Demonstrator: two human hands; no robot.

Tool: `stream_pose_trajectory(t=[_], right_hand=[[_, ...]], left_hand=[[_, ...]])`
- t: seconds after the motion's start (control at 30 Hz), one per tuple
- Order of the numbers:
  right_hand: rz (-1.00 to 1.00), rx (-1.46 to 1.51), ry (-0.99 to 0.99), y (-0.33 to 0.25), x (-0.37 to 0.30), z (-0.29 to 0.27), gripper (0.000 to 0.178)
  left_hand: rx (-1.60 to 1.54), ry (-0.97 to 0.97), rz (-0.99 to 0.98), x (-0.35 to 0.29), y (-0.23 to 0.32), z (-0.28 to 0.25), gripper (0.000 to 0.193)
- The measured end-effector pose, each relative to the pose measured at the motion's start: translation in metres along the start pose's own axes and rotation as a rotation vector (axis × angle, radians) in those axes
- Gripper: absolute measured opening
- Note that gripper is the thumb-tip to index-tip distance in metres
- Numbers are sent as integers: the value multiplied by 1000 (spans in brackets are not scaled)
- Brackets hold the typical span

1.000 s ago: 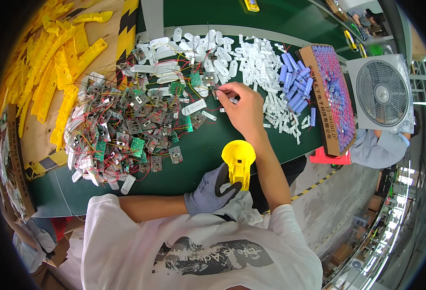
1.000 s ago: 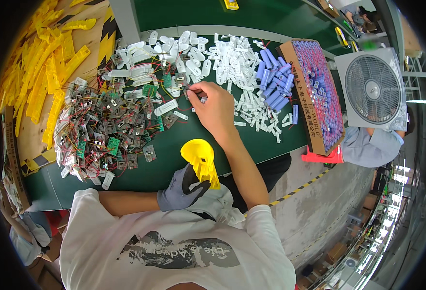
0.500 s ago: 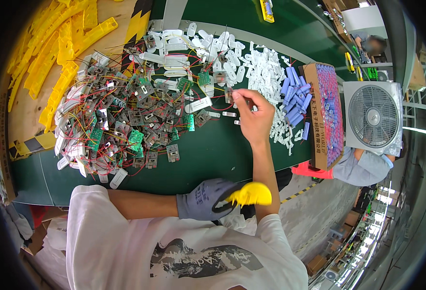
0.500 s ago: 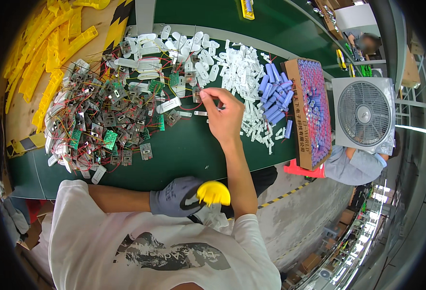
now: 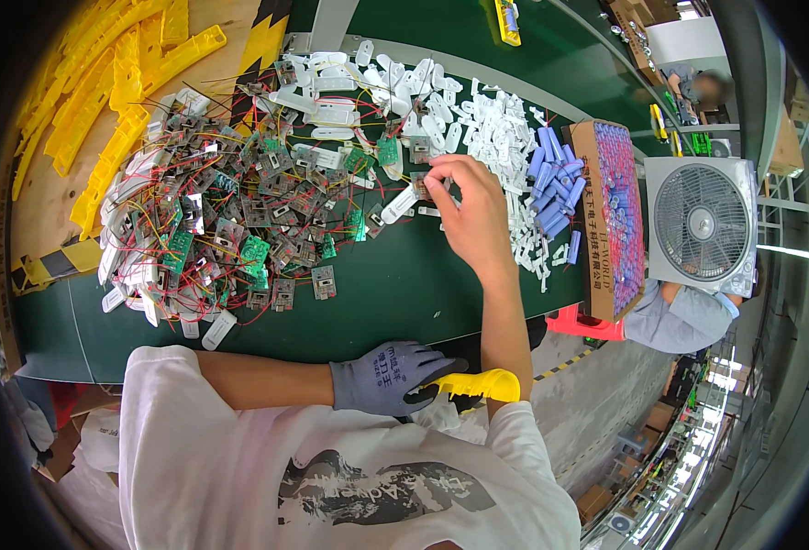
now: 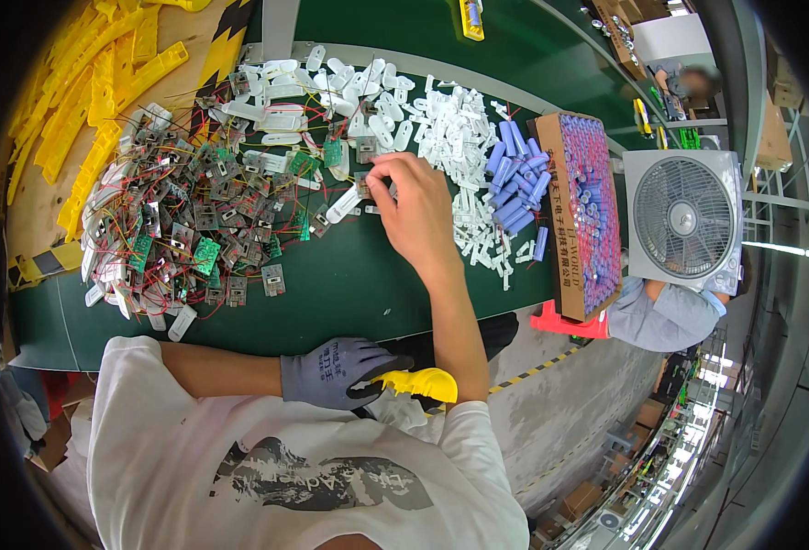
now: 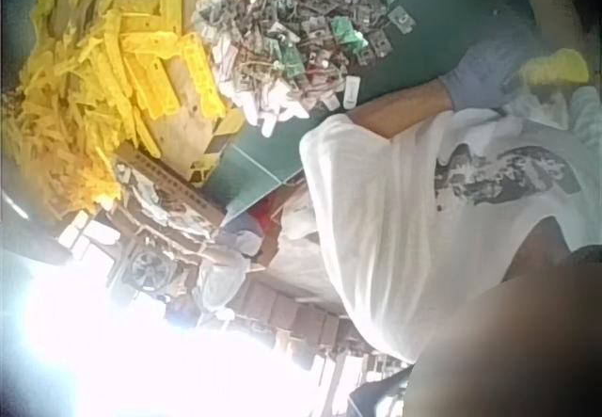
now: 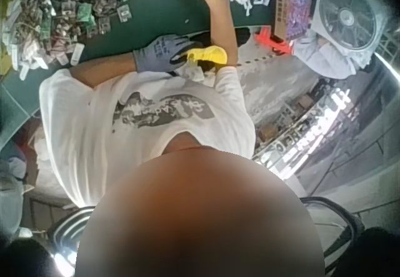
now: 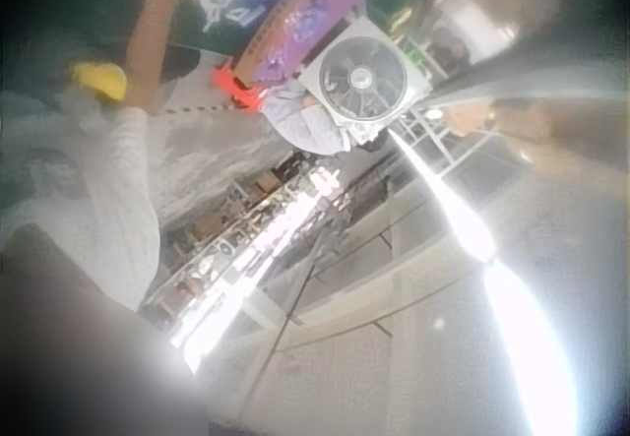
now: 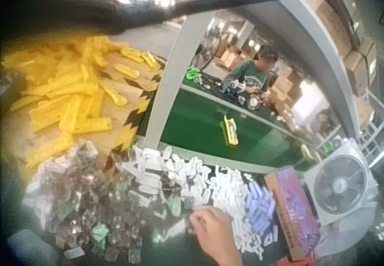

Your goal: Assembling the internal circuit board and battery into a plastic flashlight casing.

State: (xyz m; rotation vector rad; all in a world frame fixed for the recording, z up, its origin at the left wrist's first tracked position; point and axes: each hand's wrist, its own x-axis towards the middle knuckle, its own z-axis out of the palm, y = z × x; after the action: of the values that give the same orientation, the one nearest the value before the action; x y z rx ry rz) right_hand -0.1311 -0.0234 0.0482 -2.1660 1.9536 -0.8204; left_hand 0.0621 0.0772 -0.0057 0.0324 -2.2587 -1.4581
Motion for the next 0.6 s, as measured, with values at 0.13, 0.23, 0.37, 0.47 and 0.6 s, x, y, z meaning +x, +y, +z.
stream_pose_trajectory(t=[0.13, 0.23, 0.37, 0.47, 0.6], right_hand=[[53, 145, 89, -6, 6, 11, 7], [194, 294, 66, -8, 11, 9, 8], [399, 709, 29, 4, 7, 4, 14], [569, 993, 26, 14, 2, -10, 17], [567, 1332, 261, 36, -1, -16, 21]], left_hand=[[8, -37, -39, 0, 2, -6, 50], [6, -11, -3, 1, 4, -5, 51], [-42, -17, -6, 1, 7, -1, 55], [-71, -28, -10, 1, 7, 4, 58], [-123, -65, 4, 3, 2, 1, 56]])
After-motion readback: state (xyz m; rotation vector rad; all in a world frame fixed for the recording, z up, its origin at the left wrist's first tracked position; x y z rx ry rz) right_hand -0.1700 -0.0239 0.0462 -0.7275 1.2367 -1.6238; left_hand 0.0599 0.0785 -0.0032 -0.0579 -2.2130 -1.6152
